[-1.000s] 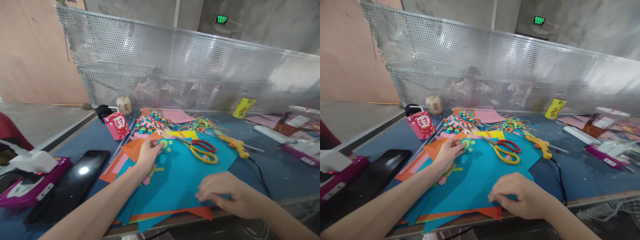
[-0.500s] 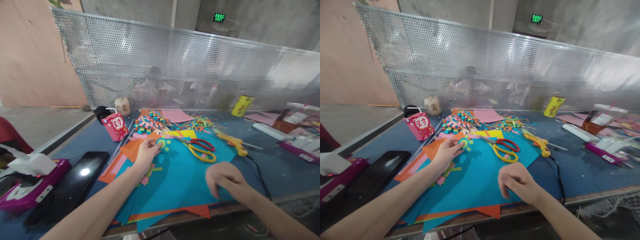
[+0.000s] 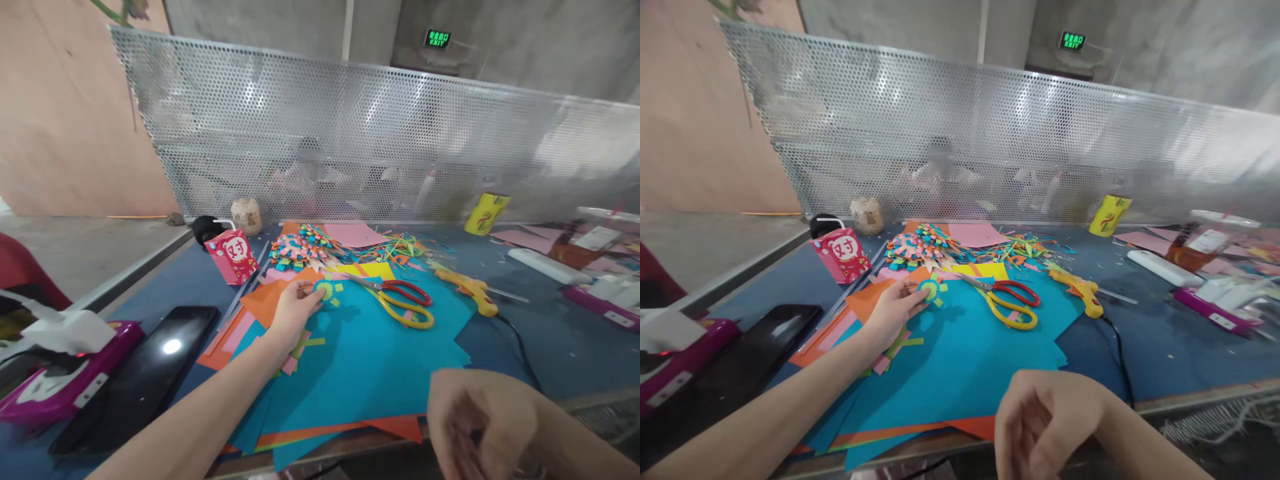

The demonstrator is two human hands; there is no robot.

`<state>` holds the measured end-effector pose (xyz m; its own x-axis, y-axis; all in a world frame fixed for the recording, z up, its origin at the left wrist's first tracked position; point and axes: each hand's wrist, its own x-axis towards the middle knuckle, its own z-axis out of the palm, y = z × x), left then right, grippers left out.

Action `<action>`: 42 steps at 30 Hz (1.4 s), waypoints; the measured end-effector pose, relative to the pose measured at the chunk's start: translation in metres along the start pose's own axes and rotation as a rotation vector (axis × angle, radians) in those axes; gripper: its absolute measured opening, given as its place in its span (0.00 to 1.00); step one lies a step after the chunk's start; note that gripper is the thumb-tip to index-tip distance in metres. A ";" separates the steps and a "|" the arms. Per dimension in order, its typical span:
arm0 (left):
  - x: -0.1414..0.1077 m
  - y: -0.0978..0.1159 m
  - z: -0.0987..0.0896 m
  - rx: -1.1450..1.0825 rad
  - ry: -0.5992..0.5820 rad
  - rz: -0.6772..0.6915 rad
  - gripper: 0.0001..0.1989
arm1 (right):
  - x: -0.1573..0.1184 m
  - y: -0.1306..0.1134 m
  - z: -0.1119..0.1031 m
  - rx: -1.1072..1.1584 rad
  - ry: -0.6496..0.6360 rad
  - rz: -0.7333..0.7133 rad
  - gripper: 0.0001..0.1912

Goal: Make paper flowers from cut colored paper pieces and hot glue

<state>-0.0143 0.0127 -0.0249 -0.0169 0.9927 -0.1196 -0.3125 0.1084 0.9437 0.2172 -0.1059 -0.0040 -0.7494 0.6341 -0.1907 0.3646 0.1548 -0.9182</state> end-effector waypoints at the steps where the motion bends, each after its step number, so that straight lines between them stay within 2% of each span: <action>1: 0.000 0.000 0.000 -0.002 -0.007 0.005 0.12 | 0.005 -0.003 -0.006 0.013 0.063 -0.037 0.30; 2: -0.001 0.000 0.000 -0.004 -0.016 0.013 0.12 | 0.012 -0.007 -0.012 0.040 0.133 -0.080 0.27; 4: -0.001 0.000 0.000 -0.006 -0.040 0.040 0.14 | 0.027 -0.016 -0.027 0.201 0.450 -0.267 0.16; 5: -0.002 0.000 0.001 -0.005 -0.055 0.059 0.15 | 0.036 -0.020 -0.034 0.206 0.533 -0.303 0.12; 8: -0.005 0.002 0.001 0.008 -0.115 0.125 0.18 | 0.066 -0.028 -0.047 -0.129 0.607 -0.168 0.19; 10: -0.008 0.004 0.001 0.023 -0.163 0.158 0.19 | 0.088 -0.028 -0.048 -0.327 0.764 -0.101 0.23; 11: -0.009 0.005 0.001 0.030 -0.184 0.168 0.20 | 0.097 -0.027 -0.048 -0.345 0.772 -0.095 0.22; 14: -0.011 0.006 0.001 0.043 -0.215 0.176 0.20 | 0.119 -0.020 -0.046 -0.297 0.685 -0.096 0.11; 18: -0.008 0.003 0.002 0.055 -0.193 0.162 0.18 | 0.123 -0.009 -0.047 -0.186 0.652 -0.083 0.13; 22: -0.004 0.010 0.000 0.044 -0.105 0.197 0.15 | 0.116 -0.004 -0.051 -0.084 0.704 -0.069 0.14; 26: -0.001 0.027 -0.009 0.007 0.030 0.302 0.13 | 0.114 -0.003 -0.056 -0.015 0.774 -0.063 0.16; 29: 0.002 0.037 -0.015 -0.034 0.116 0.333 0.14 | 0.114 -0.001 -0.057 0.019 0.781 -0.079 0.15; 33: 0.006 0.047 -0.020 0.030 0.142 0.310 0.15 | 0.114 0.004 -0.059 0.040 0.780 -0.099 0.15; 36: -0.001 0.054 -0.026 0.299 0.007 0.277 0.14 | 0.113 0.006 -0.060 0.047 0.782 -0.101 0.14; 38: -0.013 0.057 -0.031 0.629 -0.147 0.303 0.13 | 0.113 0.007 -0.061 0.048 0.773 -0.099 0.14; 39: -0.021 0.057 -0.034 0.788 -0.187 0.333 0.13 | 0.113 0.007 -0.061 0.048 0.765 -0.097 0.14; 42: -0.045 0.051 -0.045 1.180 -0.210 0.507 0.11 | 0.113 0.005 -0.059 0.048 0.734 -0.088 0.14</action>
<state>-0.0719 -0.0291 0.0146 0.2957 0.9144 0.2766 0.7055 -0.4043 0.5821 0.1668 0.0111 -0.0095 -0.2065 0.9669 0.1496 0.2827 0.2054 -0.9370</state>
